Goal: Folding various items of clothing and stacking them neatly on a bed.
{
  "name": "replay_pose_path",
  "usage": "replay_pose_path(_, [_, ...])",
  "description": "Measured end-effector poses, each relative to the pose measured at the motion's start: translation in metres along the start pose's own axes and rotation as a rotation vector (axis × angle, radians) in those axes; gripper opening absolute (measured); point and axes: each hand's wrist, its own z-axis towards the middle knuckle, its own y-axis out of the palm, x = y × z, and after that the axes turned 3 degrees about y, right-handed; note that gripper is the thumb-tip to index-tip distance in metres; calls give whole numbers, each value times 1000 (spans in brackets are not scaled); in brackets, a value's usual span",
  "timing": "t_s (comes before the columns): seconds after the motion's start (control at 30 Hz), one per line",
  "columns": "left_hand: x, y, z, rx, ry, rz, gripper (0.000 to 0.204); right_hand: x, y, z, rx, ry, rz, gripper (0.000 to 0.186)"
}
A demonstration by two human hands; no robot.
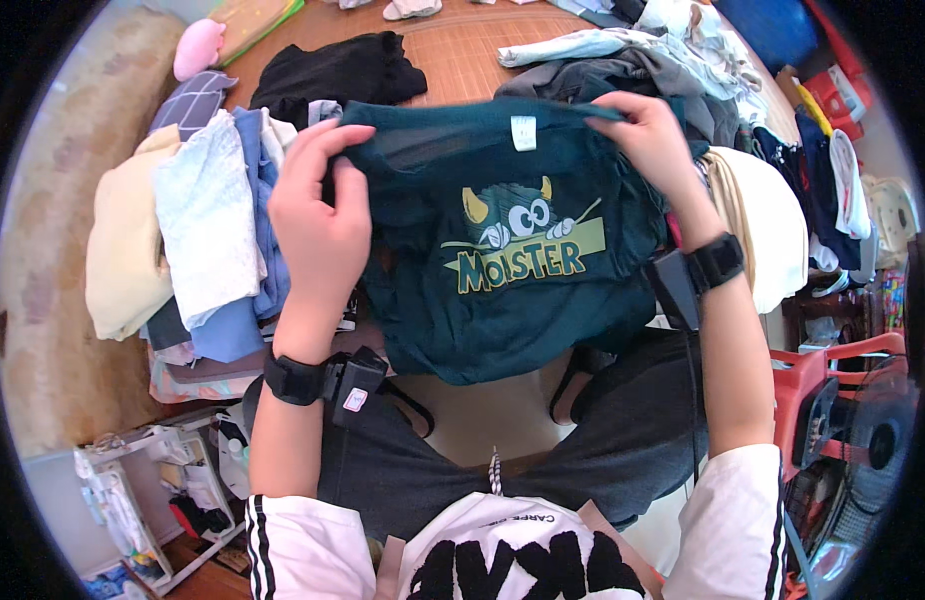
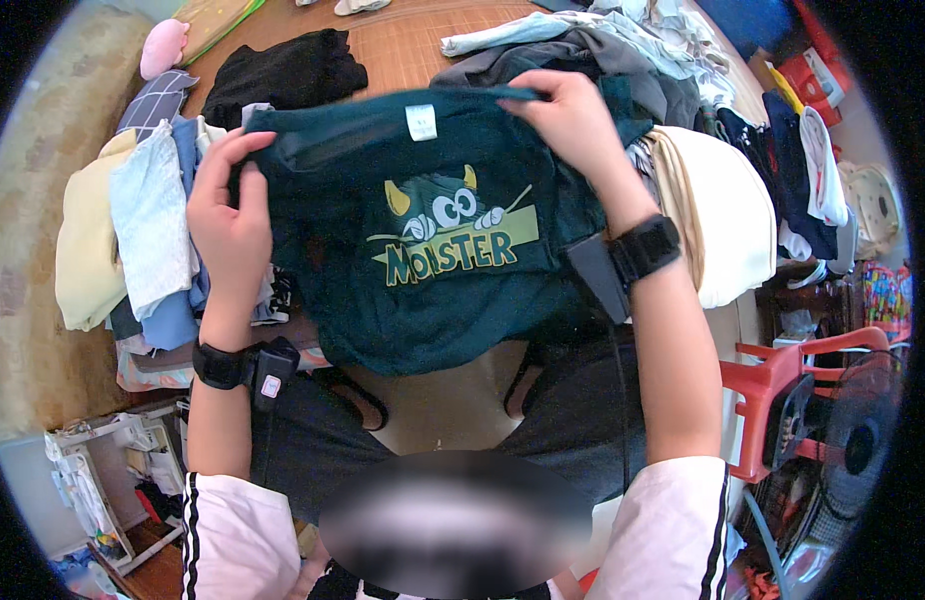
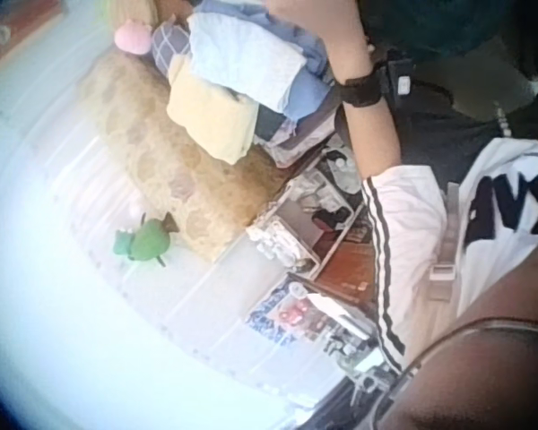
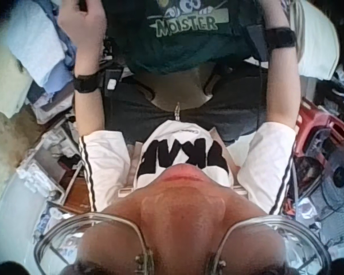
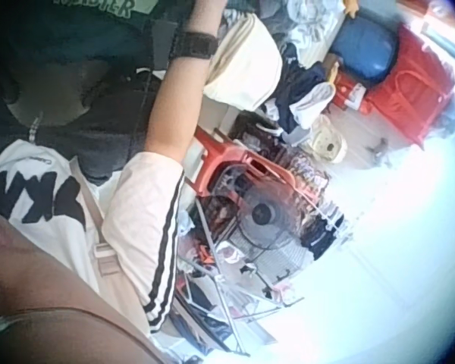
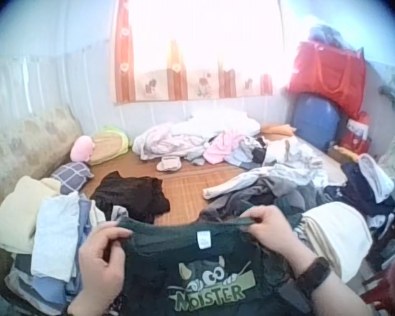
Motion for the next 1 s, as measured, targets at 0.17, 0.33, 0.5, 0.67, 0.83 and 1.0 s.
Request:
replay_pose_path(0.17, [0,-11,0,93,-129,-42,20,-43,-17,-19,108,-147,117,15])
replay_pose_path(0.33, [3,-19,3,165,-117,-66,20,-61,-26,-31,105,-169,117,14])
replay_pose_path(0.5, [5,-21,4,185,-96,-38,20,-64,-24,-32,104,-174,162,13])
replay_pose_path(0.67, [4,-19,3,170,-102,-73,20,-62,-27,-36,100,-170,109,12])
replay_pose_path(0.83, [5,-19,3,170,-97,-70,19,-62,-28,-37,102,-217,103,11])
replay_pose_path(1.0, [7,-20,4,164,-98,-82,19,-63,-29,-40,98,-192,121,12])
